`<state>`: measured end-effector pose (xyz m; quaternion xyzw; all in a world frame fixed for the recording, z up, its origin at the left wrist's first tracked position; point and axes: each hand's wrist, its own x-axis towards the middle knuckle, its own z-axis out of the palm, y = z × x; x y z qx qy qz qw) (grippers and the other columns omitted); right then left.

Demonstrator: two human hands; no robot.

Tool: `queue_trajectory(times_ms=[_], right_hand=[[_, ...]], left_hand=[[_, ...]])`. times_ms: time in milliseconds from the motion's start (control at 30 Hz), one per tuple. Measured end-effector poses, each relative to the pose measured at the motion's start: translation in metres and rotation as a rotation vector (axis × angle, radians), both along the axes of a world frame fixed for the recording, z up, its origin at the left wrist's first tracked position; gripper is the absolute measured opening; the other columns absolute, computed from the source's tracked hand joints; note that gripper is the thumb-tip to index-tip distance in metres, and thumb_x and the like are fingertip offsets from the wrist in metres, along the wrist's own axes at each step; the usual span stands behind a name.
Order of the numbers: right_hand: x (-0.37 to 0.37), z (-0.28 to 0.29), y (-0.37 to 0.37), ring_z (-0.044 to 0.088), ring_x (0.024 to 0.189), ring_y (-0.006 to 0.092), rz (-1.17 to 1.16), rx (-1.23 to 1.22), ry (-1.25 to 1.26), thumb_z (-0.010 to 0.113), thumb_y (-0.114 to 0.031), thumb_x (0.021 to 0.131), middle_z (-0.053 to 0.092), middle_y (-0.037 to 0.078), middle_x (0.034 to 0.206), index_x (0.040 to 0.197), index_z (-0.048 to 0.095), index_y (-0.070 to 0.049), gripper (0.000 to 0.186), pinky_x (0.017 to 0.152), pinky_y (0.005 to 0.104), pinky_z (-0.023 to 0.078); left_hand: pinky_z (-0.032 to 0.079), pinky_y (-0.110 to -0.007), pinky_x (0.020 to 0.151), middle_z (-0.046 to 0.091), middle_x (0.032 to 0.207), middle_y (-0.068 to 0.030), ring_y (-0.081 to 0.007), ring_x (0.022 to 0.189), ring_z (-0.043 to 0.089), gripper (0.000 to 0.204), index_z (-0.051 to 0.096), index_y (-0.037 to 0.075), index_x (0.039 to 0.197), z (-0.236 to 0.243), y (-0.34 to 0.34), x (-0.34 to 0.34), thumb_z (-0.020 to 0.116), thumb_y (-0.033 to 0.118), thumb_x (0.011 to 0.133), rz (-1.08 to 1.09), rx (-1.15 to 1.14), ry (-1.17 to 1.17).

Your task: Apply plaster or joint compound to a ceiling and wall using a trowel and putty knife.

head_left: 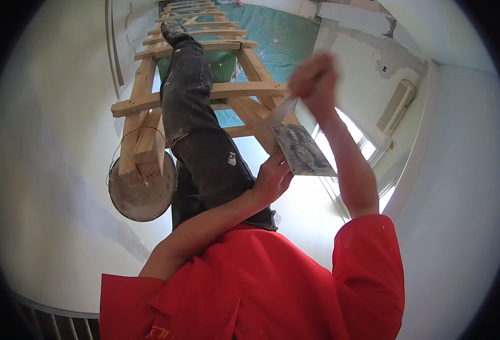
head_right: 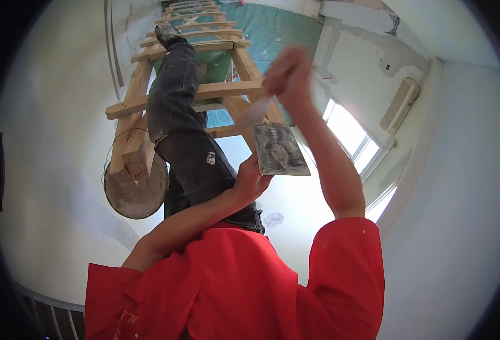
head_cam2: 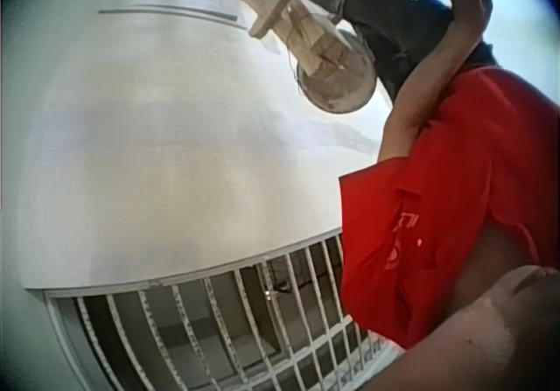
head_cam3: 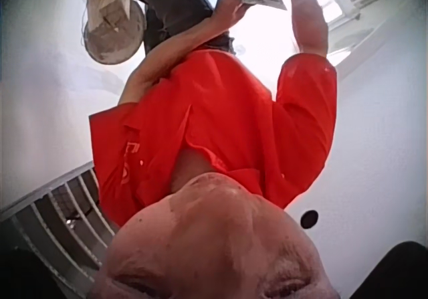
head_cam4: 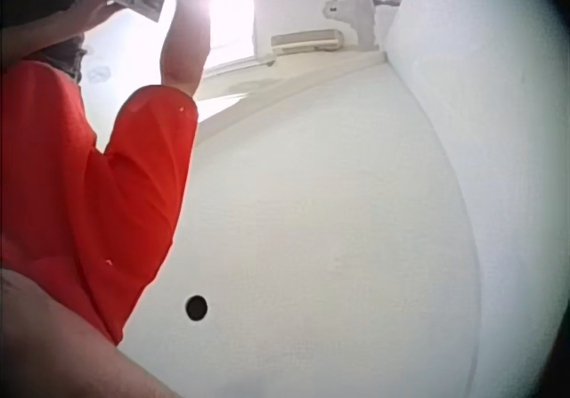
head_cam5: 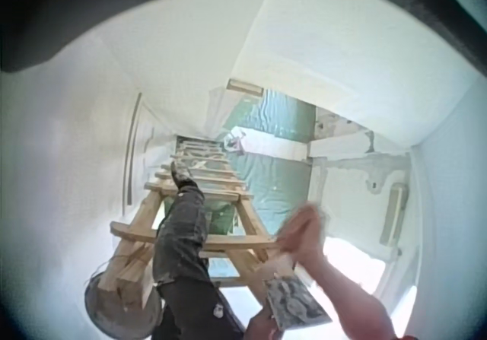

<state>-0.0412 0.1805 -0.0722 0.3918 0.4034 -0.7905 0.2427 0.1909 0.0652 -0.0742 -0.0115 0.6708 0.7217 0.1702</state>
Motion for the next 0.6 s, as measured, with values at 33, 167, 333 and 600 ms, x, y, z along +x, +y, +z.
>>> queue_trajectory(times_ms=[33,167,333,600], right_hand=[[0.006,-0.003,0.001,0.021,0.042,0.0108,-0.020,0.036,-0.043,0.054,-0.037,0.083,0.027,-0.004,0.046,0.054,0.034,-0.019,0.040,0.042,0.0273,0.018],[0.024,-0.031,-0.005,0.021,0.042,0.0108,-0.070,0.121,-0.161,0.054,-0.037,0.083,0.027,-0.004,0.047,0.054,0.033,-0.019,0.040,0.042,0.0275,0.018],[0.032,-0.039,-0.013,0.020,0.042,0.0106,0.066,0.144,-0.197,0.054,-0.035,0.082,0.026,-0.005,0.047,0.055,0.031,-0.018,0.039,0.042,0.0280,0.019],[0.009,-0.018,-0.007,0.020,0.042,0.0106,-0.041,0.122,-0.141,0.054,-0.035,0.081,0.025,-0.005,0.047,0.055,0.033,-0.018,0.037,0.042,0.0280,0.019]], left_hand=[[0.051,-0.037,0.062,0.065,0.101,-0.0153,-0.0318,0.077,0.066,0.029,0.066,0.003,0.105,0.003,0.002,0.001,0.071,-0.004,0.077,-0.003,0.002,-0.012],[0.050,-0.036,0.061,0.066,0.100,-0.0149,-0.0318,0.078,0.066,0.029,0.066,0.003,0.105,0.001,0.001,-0.002,0.071,-0.004,0.077,0.000,-0.018,-0.040],[0.050,-0.036,0.062,0.067,0.099,-0.0147,-0.0319,0.077,0.066,0.028,0.067,0.003,0.104,0.001,-0.001,-0.012,0.070,-0.004,0.077,-0.026,-0.013,-0.035],[0.050,-0.037,0.061,0.067,0.098,-0.0151,-0.0318,0.076,0.066,0.030,0.065,0.004,0.105,-0.002,0.000,-0.001,0.069,-0.004,0.076,-0.025,-0.023,-0.070]])
